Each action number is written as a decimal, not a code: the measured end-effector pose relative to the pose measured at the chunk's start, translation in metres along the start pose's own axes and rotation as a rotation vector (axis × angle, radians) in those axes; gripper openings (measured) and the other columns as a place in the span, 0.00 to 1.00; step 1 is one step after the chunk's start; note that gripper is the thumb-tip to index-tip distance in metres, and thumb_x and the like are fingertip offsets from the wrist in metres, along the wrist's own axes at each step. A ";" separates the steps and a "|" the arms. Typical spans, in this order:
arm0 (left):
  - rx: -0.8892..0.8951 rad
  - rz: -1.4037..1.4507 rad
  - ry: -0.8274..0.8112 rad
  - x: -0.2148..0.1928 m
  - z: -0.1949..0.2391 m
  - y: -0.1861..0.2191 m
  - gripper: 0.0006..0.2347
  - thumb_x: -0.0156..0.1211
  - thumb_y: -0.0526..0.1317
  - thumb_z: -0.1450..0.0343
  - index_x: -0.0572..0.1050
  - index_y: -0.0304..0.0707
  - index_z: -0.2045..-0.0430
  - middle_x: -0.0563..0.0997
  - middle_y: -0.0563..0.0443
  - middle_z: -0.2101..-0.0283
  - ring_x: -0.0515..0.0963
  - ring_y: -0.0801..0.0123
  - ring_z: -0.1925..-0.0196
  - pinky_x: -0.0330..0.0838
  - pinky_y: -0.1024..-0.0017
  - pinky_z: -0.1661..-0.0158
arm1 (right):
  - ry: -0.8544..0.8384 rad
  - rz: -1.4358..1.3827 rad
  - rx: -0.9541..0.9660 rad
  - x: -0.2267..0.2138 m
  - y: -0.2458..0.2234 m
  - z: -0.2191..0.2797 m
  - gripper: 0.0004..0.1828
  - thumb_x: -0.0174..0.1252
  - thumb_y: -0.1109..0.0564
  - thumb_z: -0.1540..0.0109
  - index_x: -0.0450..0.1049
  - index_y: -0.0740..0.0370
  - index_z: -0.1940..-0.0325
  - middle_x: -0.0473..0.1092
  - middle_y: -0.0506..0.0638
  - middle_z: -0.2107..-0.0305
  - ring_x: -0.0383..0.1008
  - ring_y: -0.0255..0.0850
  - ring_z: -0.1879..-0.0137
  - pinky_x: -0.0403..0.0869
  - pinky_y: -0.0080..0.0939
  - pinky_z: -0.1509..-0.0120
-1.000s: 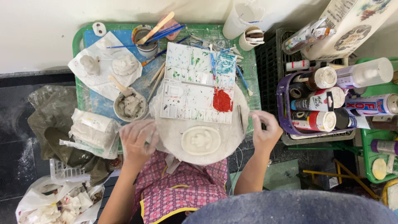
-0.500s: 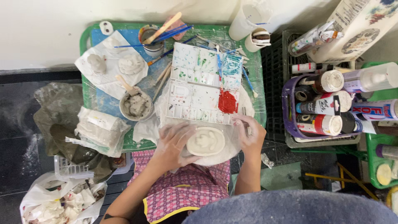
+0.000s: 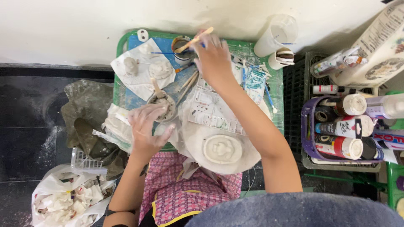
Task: The person paints a red rim around a small white clay dish using a paintbrush and red paint from a palette.
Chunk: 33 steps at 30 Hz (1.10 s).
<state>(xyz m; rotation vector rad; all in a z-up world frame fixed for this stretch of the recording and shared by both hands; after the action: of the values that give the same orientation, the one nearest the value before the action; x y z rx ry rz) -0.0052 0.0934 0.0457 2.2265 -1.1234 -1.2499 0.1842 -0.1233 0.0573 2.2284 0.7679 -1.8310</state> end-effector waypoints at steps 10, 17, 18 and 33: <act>-0.031 -0.049 0.020 -0.003 0.014 -0.020 0.18 0.71 0.41 0.34 0.75 0.39 0.52 0.80 0.47 0.51 0.76 0.55 0.44 0.59 0.57 0.42 | -0.149 -0.137 0.244 0.026 0.089 -0.057 0.05 0.68 0.54 0.43 0.84 0.55 0.67 0.79 0.54 0.70 0.80 0.48 0.63 0.75 0.49 0.57; -0.123 -0.277 0.049 -0.012 -0.071 -0.079 0.11 0.64 0.37 0.25 0.77 0.39 0.49 0.81 0.47 0.49 0.76 0.53 0.45 0.61 0.51 0.40 | 0.082 -0.743 0.326 0.025 0.112 -0.065 0.09 0.61 0.56 0.37 0.79 0.66 0.60 0.80 0.49 0.73 0.75 0.32 0.77 0.72 0.34 0.73; -0.107 -0.435 0.001 -0.014 -0.087 -0.088 0.11 0.66 0.38 0.26 0.79 0.39 0.51 0.83 0.46 0.51 0.76 0.50 0.49 0.64 0.52 0.48 | 0.108 -0.840 0.333 0.026 0.113 -0.066 0.10 0.60 0.56 0.35 0.78 0.67 0.59 0.79 0.49 0.72 0.73 0.32 0.78 0.69 0.34 0.75; -0.301 0.361 -0.082 0.032 -0.156 -0.134 0.06 0.56 0.34 0.22 0.81 0.32 0.58 0.84 0.49 0.65 0.79 0.76 0.66 0.73 0.75 0.65 | 0.310 -0.634 0.290 0.000 0.108 -0.052 0.15 0.47 0.55 0.27 0.76 0.64 0.59 0.77 0.49 0.75 0.74 0.32 0.75 0.73 0.35 0.68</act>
<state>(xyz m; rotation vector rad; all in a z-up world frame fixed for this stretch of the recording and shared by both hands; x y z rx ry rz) 0.1971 0.1404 0.0301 1.6801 -1.2100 -1.2651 0.2810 -0.1934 0.0487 2.7173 1.4963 -1.9596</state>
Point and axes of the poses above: each hand's wrist, its own z-axis away from the middle knuckle, its own x-axis out of the palm, y = z × x, the point moved 2 cm from there along -z, towards the middle knuckle
